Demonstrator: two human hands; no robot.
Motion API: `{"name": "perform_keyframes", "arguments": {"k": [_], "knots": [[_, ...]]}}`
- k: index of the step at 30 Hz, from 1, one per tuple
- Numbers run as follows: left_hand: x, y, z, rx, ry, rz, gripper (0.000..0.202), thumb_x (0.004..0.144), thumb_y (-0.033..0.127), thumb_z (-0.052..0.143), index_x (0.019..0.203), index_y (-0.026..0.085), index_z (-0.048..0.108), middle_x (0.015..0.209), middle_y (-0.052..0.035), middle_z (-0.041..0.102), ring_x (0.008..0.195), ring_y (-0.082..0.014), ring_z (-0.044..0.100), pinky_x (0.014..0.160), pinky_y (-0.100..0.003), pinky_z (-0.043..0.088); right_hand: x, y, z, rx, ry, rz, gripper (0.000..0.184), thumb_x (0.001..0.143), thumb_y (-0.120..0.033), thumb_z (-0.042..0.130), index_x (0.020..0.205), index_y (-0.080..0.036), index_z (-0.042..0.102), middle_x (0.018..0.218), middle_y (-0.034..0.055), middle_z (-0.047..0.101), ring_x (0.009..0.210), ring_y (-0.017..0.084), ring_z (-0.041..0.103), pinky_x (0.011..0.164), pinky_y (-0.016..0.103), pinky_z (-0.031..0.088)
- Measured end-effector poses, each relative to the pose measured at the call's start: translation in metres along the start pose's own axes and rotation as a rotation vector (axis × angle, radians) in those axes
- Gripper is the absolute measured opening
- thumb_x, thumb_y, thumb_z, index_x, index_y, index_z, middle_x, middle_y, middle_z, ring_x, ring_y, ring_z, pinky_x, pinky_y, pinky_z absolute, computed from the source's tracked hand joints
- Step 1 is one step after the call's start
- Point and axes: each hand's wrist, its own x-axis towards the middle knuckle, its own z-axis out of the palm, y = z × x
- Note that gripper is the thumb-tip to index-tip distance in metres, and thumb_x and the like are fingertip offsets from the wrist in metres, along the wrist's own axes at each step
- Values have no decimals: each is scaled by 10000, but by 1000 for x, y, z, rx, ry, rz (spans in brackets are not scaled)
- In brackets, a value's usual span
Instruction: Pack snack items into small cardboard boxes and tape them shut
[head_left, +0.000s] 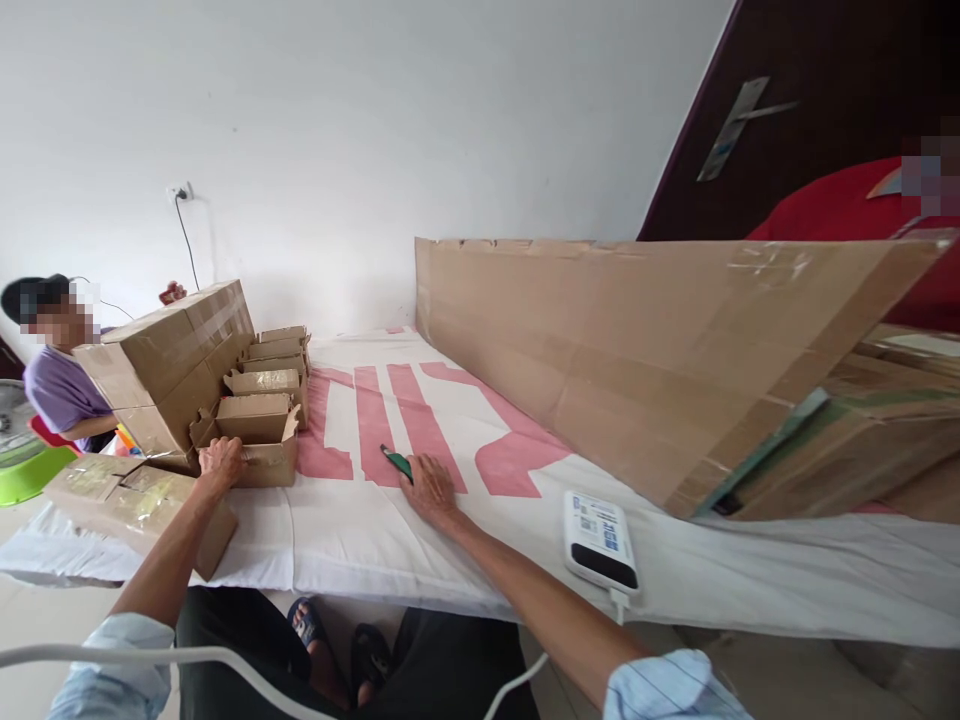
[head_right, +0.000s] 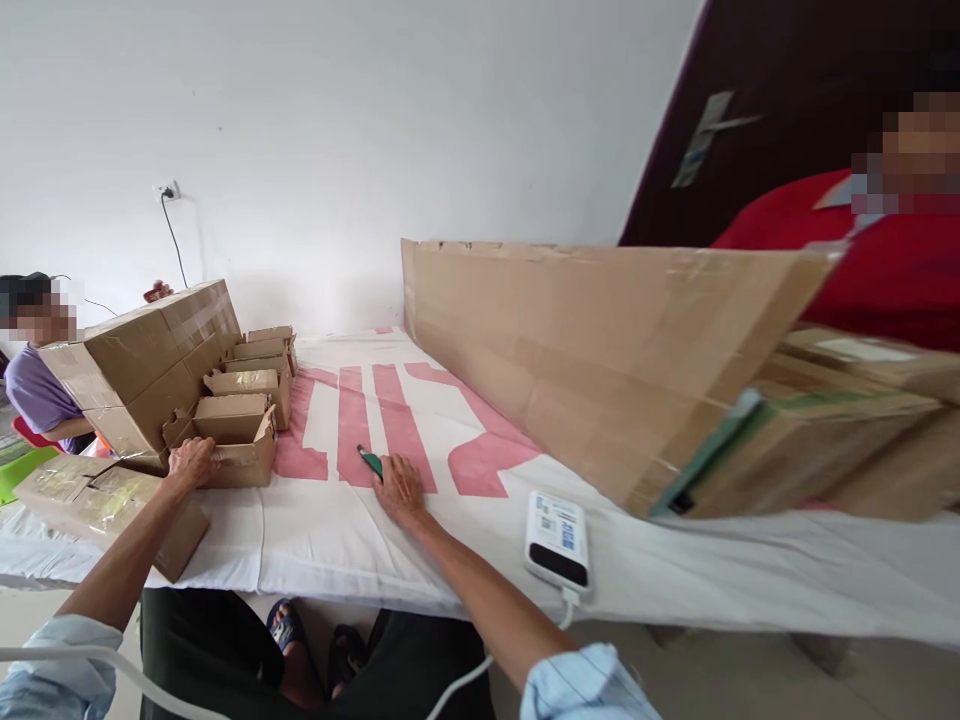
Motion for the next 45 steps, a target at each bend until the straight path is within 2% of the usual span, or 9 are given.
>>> {"name": "perform_keyframes", "arguments": {"k": [14, 20, 23, 26, 32, 36, 40, 42, 45], "knots": [[-43, -4, -2, -121, 76, 25, 568, 860, 171, 723, 1416, 253, 633, 1447, -144, 623, 1395, -332, 557, 1103, -453, 495, -9, 13, 11, 15, 15, -20, 169, 988, -219, 578, 1117, -173, 676, 1095, 122, 709, 1047, 285, 593, 879, 372, 371], [-82, -56, -6, -324, 227, 111, 646, 929, 348, 751, 1540, 248, 568, 1531, -132, 603, 1444, -318, 542, 1228, -438, 430, -12, 17, 14, 21, 30, -47, 200, 984, -233, 584, 1156, -181, 671, 1112, 118, 710, 1049, 287, 591, 863, 375, 374], [-106, -84, 1, -356, 136, 41, 692, 930, 505, 735, 1556, 261, 570, 1589, -143, 584, 1482, -369, 524, 1230, -508, 426, -11, 17, 12, 27, 37, -38, 198, 974, -226, 586, 1150, -188, 670, 1101, 112, 708, 1044, 286, 587, 868, 376, 376], [-131, -92, 15, -293, 13, -4, 791, 881, 567, 764, 1585, 283, 542, 1700, -168, 487, 1574, -436, 417, 1228, -597, 400, -11, 19, 14, 27, 33, -28, 157, 968, -237, 616, 1108, -194, 674, 1069, 112, 704, 1035, 290, 597, 862, 374, 385], [-164, -55, 40, -165, 132, -66, 639, 952, 340, 677, 1572, 242, 557, 1719, -216, 467, 1592, -428, 408, 1265, -592, 336, -10, 23, 18, 22, 35, -34, 142, 974, -232, 610, 1094, -199, 679, 1075, 114, 708, 1033, 295, 609, 850, 376, 393], [-186, 2, 46, -190, 220, -11, 579, 981, 348, 642, 1546, 232, 589, 1674, -229, 516, 1550, -464, 447, 1206, -631, 393, -12, 20, 14, 32, 19, -16, 159, 970, -225, 591, 1087, -187, 691, 1066, 125, 707, 1020, 299, 604, 855, 385, 400], [-207, 57, 42, -348, 312, 186, 618, 987, 438, 666, 1572, 271, 559, 1679, -201, 514, 1536, -470, 464, 1160, -651, 456, -11, 15, 1, 133, -18, 21, 211, 971, -221, 532, 1073, -176, 710, 1051, 139, 707, 1001, 298, 607, 866, 396, 426], [-207, 59, 33, -456, 358, 204, 571, 1018, 423, 617, 1574, 308, 553, 1669, -155, 541, 1506, -422, 510, 1161, -617, 486, -9, 12, -9, 253, -1, 91, 268, 962, -233, 499, 1100, -189, 724, 1049, 130, 704, 996, 290, 622, 861, 392, 447], [-190, 23, 19, -556, 402, 19, 469, 1052, 359, 524, 1502, 268, 623, 1599, -131, 612, 1456, -373, 563, 1205, -553, 481, -8, -1, -26, 528, 45, 276, 369, 952, -337, 468, 1170, -201, 733, 1011, 112, 697, 959, 283, 662, 812, 385, 498]]}}
